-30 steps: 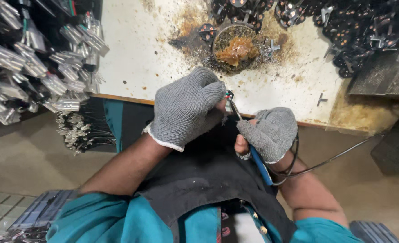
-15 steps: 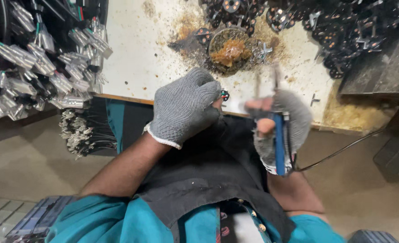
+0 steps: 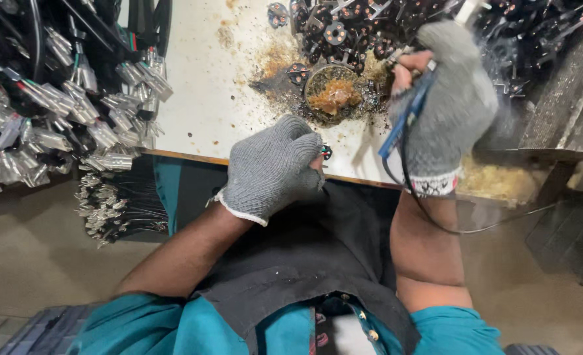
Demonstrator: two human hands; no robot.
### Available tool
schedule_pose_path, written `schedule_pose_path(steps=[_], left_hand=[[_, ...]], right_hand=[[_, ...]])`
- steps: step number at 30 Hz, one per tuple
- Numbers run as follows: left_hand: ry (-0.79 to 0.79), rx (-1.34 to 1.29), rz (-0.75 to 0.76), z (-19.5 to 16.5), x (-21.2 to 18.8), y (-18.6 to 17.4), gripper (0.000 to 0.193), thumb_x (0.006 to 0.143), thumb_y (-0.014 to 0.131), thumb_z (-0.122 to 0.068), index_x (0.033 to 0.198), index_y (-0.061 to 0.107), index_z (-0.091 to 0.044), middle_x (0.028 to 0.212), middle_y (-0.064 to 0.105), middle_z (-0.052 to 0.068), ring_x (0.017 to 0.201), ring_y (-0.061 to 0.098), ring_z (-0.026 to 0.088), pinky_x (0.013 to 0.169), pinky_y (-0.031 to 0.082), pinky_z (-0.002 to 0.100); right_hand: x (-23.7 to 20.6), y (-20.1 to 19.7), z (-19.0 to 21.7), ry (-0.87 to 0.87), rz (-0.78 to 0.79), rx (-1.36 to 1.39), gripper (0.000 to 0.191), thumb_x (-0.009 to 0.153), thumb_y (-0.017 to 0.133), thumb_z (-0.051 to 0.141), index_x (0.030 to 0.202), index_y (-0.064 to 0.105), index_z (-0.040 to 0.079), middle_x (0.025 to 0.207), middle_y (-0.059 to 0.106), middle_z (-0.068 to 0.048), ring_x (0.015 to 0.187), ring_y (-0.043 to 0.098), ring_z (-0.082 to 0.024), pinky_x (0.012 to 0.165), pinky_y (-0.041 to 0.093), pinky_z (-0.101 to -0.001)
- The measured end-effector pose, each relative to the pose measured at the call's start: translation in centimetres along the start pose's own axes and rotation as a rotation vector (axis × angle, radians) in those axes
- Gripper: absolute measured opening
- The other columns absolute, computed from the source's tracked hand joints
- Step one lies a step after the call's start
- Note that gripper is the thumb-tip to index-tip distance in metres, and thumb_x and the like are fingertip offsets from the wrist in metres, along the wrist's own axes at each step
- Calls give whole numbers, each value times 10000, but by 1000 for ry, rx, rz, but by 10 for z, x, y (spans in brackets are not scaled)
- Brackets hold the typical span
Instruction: The person solders colored wires onto small plug components at a workbench. They dip wire ends into flux, hold a wire against a component, apply a soldering iron to the joint, and set finished components aside while picking up the next one.
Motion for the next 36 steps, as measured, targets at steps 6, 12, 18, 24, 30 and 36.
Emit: schedule_pose_path(steps=[6, 12, 18, 24, 30, 36], left_hand=[[31, 20, -10, 7, -1, 1, 78, 813, 757, -208, 814, 704, -150, 880, 659, 70, 717, 676, 304, 575, 519, 437], [39, -5, -20, 6, -1, 15, 84, 820, 766, -177, 839, 693, -140, 934, 682, 55, 770, 691, 291, 614, 534, 421], [11, 28, -1, 3, 2, 20, 110, 815, 788, -197, 826, 695, -138, 919, 687, 57, 751, 689, 292, 602, 532, 417], [50, -7, -24, 2, 5, 16, 108, 837, 778, -194, 863, 693, -132, 950, 680, 59, 772, 691, 289, 624, 539, 408], [24, 14, 28, 4, 6, 19, 119, 794, 784, -187, 843, 693, -128, 933, 680, 66, 735, 682, 289, 595, 527, 411], [34, -4, 0, 6, 3, 17, 114, 809, 772, -189, 858, 688, -129, 930, 672, 68, 758, 683, 296, 601, 526, 416]], right_hand=[[-30, 5, 16, 403, 163, 135, 97, 976, 796, 50, 1003, 703, 52, 887, 719, -97, 832, 725, -179, 741, 563, -332], [-73, -10, 12, 362, 136, 291, 141, 980, 629, -34, 1086, 720, -11, 1012, 726, -146, 948, 710, -243, 835, 551, -346], [-87, -8, 4, 624, 3, 469, 398, 824, 850, 127, 1129, 622, 12, 938, 631, -39, 856, 679, -128, 745, 547, -274], [-88, 6, 9, 451, 131, 228, 254, 919, 851, 64, 1069, 646, 58, 1004, 696, -61, 939, 699, -201, 843, 544, -320], [-57, 7, 25, 290, 245, -67, 153, 845, 869, 152, 932, 745, 177, 873, 652, -123, 836, 636, -364, 763, 492, -451], [-54, 11, 29, 218, 283, -95, 177, 868, 823, 240, 962, 707, 145, 935, 658, -179, 871, 633, -387, 755, 491, -469]])
Point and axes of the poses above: each hand's wrist, its own x-axis towards the middle knuckle, its own y-axis out of the palm, z = x × y, the point moved 8 cm from there along x, towards the middle knuckle
